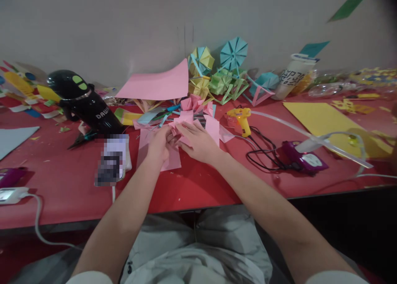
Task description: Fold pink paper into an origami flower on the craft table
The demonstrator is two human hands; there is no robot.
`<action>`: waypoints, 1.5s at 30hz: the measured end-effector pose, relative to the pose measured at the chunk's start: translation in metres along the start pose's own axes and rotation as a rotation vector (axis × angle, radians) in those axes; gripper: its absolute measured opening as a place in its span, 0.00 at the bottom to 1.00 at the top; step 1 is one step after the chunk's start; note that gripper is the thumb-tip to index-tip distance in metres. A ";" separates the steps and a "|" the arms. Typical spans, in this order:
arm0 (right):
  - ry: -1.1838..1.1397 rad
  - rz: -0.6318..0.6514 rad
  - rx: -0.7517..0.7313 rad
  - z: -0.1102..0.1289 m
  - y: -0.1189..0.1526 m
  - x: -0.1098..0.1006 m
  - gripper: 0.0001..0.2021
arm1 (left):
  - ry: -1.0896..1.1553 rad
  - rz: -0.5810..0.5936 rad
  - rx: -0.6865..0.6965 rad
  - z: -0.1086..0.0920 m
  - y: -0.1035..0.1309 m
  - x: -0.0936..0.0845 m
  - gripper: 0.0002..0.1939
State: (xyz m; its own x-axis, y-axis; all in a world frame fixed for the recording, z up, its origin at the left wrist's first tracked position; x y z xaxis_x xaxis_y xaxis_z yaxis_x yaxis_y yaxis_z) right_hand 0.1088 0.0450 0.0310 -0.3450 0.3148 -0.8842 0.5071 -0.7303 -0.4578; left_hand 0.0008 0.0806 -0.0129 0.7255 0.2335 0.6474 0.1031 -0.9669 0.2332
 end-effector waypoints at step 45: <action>-1.056 -0.078 0.634 -0.079 0.009 0.018 0.22 | -0.211 0.119 0.025 -0.003 0.003 0.008 0.10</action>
Point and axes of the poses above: each hand's wrist, its own y-axis away from the middle knuckle, its own x-axis out of the palm, z = x × y, the point moved 9 cm from there along -y, towards the middle knuckle, and after that the axes turned 13 degrees about y, right-handed, at the moved point
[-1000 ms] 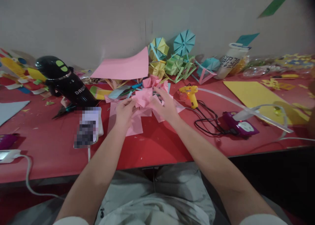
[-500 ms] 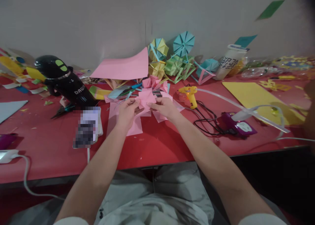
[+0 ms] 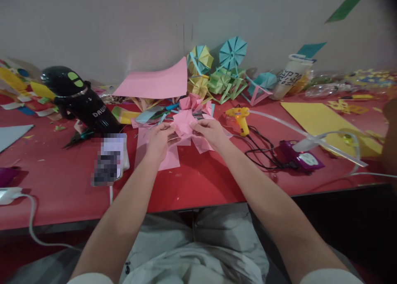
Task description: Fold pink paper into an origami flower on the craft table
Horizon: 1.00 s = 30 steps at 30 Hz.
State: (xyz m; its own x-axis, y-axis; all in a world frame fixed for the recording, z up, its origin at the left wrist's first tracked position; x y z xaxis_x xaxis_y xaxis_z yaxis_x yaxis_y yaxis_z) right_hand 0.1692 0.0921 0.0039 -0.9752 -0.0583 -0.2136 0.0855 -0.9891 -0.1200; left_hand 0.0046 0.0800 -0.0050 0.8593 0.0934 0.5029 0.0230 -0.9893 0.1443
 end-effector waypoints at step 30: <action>0.323 0.086 -0.085 0.004 -0.003 0.000 0.22 | -0.240 -0.016 0.336 -0.024 -0.008 -0.010 0.08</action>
Point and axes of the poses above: each hand's wrist, its own y-axis away from the middle knuckle, its own x-axis out of the palm, z = x × y, the point moved 9 cm from there along -y, towards the middle knuckle, and after that the axes turned 13 degrees about y, right-handed, at the moved point
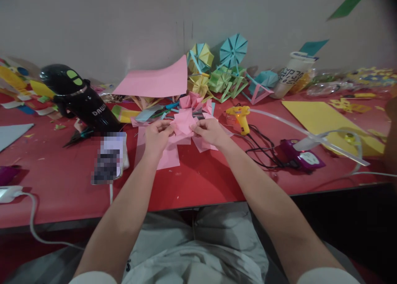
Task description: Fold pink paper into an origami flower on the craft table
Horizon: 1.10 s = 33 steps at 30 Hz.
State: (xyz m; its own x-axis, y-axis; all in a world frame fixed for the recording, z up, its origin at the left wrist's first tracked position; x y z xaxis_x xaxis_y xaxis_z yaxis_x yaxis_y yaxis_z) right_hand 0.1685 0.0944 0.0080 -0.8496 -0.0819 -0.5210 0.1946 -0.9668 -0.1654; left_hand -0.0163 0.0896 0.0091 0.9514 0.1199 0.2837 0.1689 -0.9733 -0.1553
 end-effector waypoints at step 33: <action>-0.149 -0.114 0.039 -0.012 0.001 -0.005 0.14 | 0.151 0.054 -0.325 0.015 0.010 0.009 0.11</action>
Point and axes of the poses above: each hand's wrist, its own y-axis away from the middle knuckle, its own x-axis out of the palm, z = x × y, the point moved 9 cm from there along -y, towards the middle knuckle, and after that the axes turned 13 degrees about y, right-handed, at the moved point
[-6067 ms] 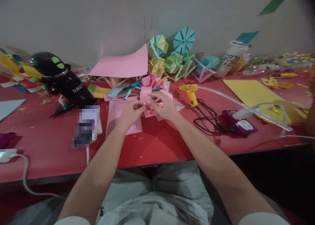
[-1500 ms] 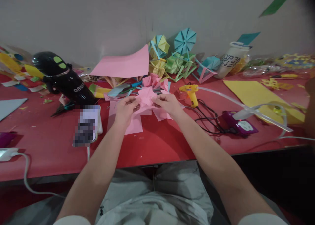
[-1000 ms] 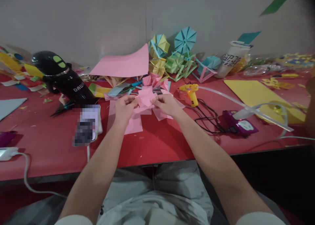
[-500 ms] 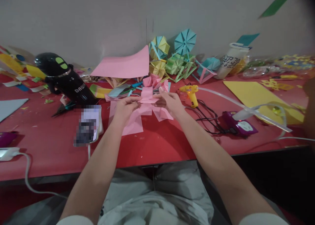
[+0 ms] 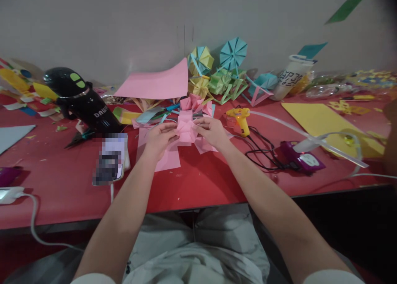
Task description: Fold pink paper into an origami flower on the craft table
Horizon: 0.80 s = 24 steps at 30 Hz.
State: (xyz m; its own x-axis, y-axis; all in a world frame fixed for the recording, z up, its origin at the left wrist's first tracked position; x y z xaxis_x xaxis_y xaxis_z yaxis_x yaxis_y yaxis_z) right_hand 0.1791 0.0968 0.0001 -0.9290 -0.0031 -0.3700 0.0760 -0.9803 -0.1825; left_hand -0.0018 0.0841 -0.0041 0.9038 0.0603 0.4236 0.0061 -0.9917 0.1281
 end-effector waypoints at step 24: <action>0.264 0.282 -0.319 0.034 0.017 0.027 0.09 | -0.187 0.213 -0.084 0.018 0.003 0.013 0.08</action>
State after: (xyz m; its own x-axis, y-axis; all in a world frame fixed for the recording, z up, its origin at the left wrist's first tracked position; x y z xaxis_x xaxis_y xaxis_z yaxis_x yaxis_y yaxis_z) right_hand 0.1428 0.0731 0.0175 -0.7365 -0.1687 -0.6551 0.4561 -0.8389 -0.2968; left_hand 0.0173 0.0797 -0.0142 0.9441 -0.1784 0.2773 -0.2212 -0.9663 0.1314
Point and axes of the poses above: each hand's wrist, its own y-axis away from the middle knuckle, its own x-axis out of the palm, z = x × y, the point moved 9 cm from there along -y, towards the middle knuckle, and after that the axes turned 13 degrees about y, right-handed, at the moved point
